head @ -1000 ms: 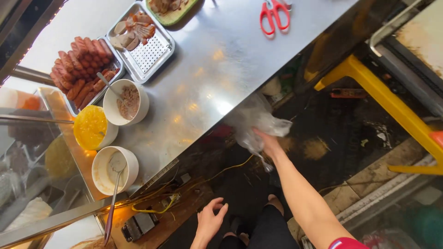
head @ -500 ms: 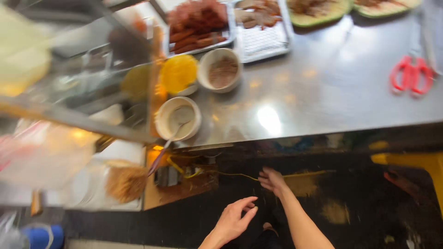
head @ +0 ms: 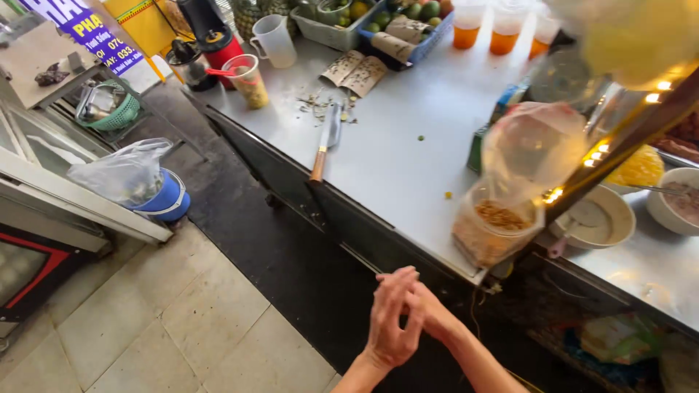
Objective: Prepping pineapples, cleaning the service counter, and retrieving prepared vegetables from a refrigerator.
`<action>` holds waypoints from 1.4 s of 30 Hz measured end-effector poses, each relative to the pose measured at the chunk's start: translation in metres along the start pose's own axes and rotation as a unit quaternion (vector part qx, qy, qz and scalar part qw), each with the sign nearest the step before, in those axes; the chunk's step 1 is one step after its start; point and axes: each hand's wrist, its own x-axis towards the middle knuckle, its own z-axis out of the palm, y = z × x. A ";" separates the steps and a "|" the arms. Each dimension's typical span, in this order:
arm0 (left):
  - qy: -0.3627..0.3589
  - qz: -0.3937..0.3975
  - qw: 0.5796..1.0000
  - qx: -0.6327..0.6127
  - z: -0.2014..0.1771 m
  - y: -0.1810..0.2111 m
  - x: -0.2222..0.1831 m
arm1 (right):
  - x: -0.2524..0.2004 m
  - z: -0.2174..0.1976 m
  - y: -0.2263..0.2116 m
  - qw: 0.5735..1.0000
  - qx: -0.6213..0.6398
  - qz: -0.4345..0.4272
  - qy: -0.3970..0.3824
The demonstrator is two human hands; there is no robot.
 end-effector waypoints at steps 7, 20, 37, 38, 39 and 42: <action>0.168 -0.197 0.965 0.045 -0.177 -0.085 0.005 | 0.198 0.086 -0.069 0.959 -0.251 -0.027 0.127; 0.105 -0.249 0.961 0.056 -0.254 -0.228 0.107 | 0.383 0.044 -0.112 0.699 -0.620 0.048 0.355; -0.259 0.212 0.915 0.226 -0.137 -0.501 0.296 | 0.324 0.069 -0.169 0.726 -0.596 -0.020 0.342; -0.265 0.224 0.912 0.218 -0.139 -0.510 0.302 | 0.328 0.073 -0.168 0.723 -0.591 -0.020 0.357; -0.273 0.236 0.909 0.207 -0.141 -0.518 0.306 | 0.332 0.078 -0.166 0.708 -0.604 -0.002 0.366; -0.285 0.260 0.906 0.174 -0.145 -0.543 0.322 | 0.345 0.094 -0.164 0.686 -0.616 0.021 0.388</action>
